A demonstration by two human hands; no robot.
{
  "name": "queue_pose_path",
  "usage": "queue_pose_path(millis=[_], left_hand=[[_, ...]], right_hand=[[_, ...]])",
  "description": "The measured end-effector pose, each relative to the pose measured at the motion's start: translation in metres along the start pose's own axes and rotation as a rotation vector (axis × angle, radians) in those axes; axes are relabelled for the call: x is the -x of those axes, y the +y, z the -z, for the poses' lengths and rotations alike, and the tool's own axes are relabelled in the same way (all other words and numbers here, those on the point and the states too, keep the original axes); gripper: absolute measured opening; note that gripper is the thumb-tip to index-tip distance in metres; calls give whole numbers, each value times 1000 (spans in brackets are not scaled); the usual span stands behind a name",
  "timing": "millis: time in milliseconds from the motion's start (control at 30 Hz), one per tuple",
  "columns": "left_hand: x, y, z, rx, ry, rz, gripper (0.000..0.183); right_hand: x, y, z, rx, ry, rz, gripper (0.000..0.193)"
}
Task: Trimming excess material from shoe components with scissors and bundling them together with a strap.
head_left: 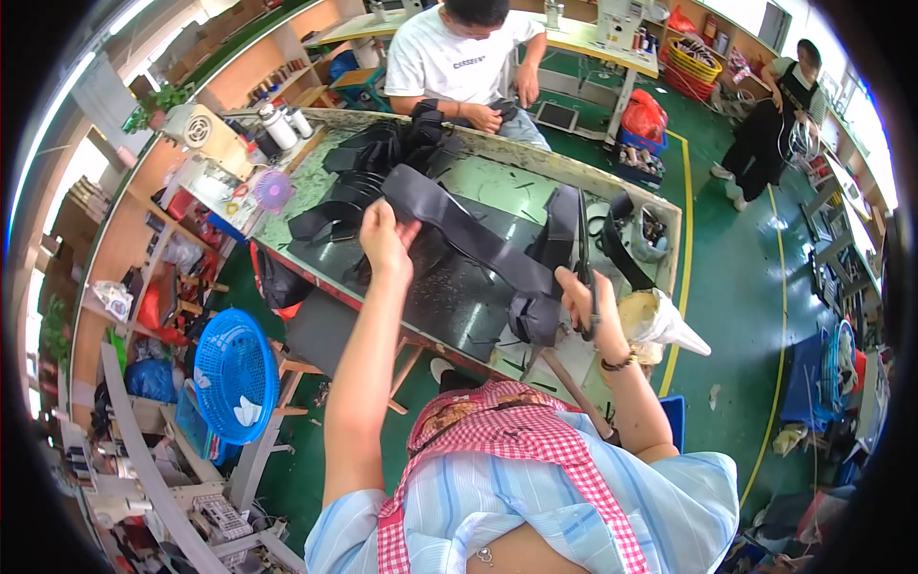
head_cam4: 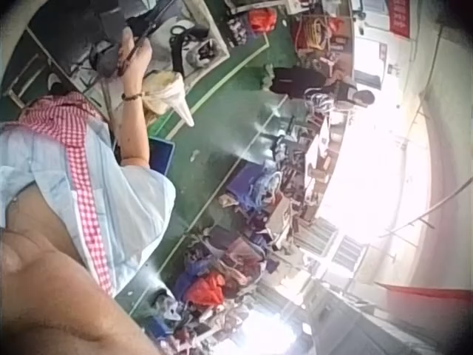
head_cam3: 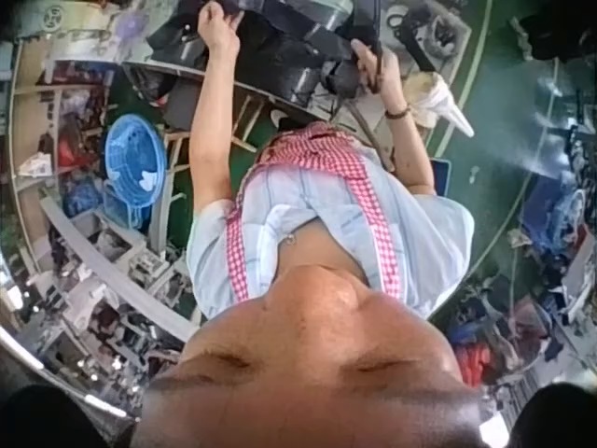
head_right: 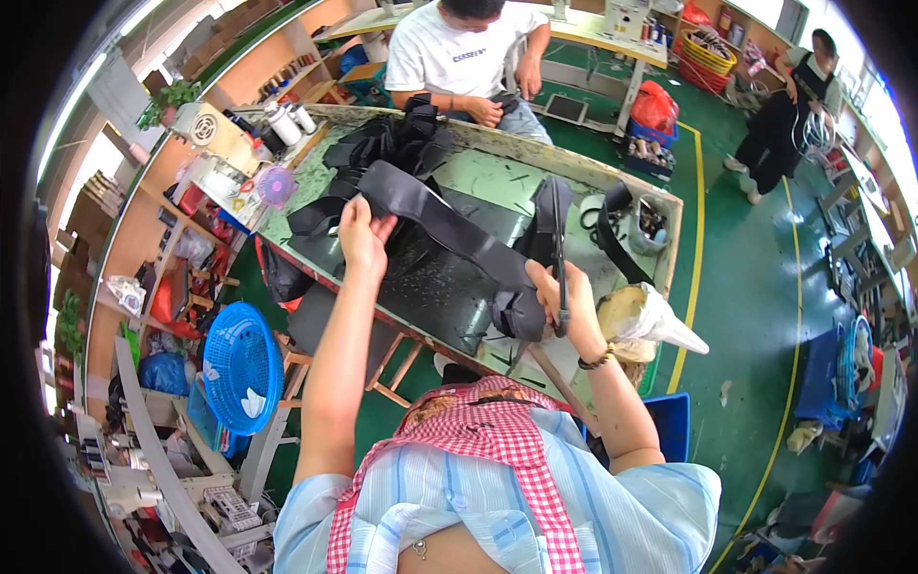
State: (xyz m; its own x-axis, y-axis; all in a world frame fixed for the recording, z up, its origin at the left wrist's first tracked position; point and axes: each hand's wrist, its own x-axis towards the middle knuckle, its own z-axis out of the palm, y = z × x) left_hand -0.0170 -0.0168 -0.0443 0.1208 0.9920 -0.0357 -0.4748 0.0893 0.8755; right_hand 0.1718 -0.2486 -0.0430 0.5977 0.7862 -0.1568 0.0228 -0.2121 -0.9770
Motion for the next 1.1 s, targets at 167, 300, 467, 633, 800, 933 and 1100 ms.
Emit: queue_pose_path(millis=[167,300,467,633,800,933,1100], left_hand=[[12,-38,-4,-888,-115,-628,21],[103,-92,1,-1143,-730,-241,21],[115,-149,1,-1601,-890,-232,26],[114,-154,-4,-639,-740,596,20],[130,-95,-31,-308,-747,630,17],[136,-53,-28,-207,-852,621,15],[145,-18,-38,-15,-743,567,26]], right_hand=[[-2,93,15,638,185,-65,55],[5,95,11,509,51,-200,58],[1,113,8,491,92,-157,52],[8,116,15,499,85,-177,55],[12,74,15,310,145,-119,56],[28,36,7,-276,193,194,34],[32,-9,0,-412,72,362,34]])
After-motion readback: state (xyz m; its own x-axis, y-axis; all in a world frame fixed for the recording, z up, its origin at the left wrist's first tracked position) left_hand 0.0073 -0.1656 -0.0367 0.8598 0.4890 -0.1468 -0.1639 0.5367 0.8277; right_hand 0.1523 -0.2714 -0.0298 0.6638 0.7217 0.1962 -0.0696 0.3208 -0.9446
